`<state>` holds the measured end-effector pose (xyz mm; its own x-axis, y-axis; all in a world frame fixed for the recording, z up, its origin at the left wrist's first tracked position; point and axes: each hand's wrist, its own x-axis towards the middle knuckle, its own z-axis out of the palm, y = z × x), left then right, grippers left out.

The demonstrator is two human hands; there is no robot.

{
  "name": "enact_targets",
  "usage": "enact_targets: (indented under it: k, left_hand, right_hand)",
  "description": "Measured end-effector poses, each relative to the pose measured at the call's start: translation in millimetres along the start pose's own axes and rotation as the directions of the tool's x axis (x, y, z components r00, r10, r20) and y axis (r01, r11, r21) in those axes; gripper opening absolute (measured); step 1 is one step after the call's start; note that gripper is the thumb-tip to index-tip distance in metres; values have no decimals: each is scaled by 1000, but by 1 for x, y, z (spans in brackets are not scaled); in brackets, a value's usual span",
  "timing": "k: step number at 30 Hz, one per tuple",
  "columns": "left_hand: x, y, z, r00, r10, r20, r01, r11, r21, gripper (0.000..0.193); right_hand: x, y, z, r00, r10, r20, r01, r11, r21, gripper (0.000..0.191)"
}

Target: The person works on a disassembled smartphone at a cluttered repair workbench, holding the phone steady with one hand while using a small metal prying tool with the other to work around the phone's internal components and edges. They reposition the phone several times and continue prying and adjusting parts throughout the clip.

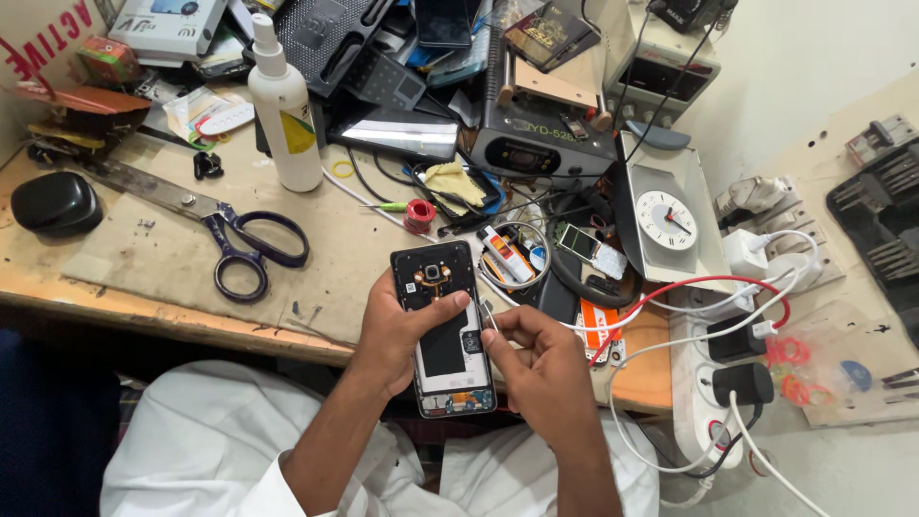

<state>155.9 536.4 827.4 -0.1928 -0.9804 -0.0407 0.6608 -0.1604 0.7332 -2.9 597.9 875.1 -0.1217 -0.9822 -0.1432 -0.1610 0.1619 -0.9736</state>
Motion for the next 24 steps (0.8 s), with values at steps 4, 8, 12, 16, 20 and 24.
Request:
enact_targets:
  k: [4, 8, 12, 16, 20, 24]
  left_hand:
    - [0, 0, -2, 1000, 12, 17, -12, 1000, 11, 37]
    - [-1, 1, -4, 999, 11, 31, -12, 999, 41, 38]
    - [-1, 2, -3, 999, 20, 31, -21, 999, 32, 39]
    - [-1, 2, -2, 999, 31, 27, -32, 999, 33, 39]
    - [-2, 2, -4, 1000, 19, 6, -20, 999, 30, 41]
    - [-3, 1, -8, 999, 26, 33, -27, 999, 17, 40]
  right_hand:
    - [-1, 3, 2, 1000, -8, 14, 7, 997, 83, 11]
    - [-3, 8, 3, 1000, 17, -4, -17, 999, 48, 11]
    - [-1, 12, 8, 996, -89, -11, 89, 987, 132, 10]
    - [-2, 13, 11, 996, 1, -86, 7, 996, 86, 11]
    - [-2, 13, 6, 997, -68, -19, 70, 993, 94, 10]
    - [-2, 12, 0, 992, -112, 57, 108, 992, 72, 10]
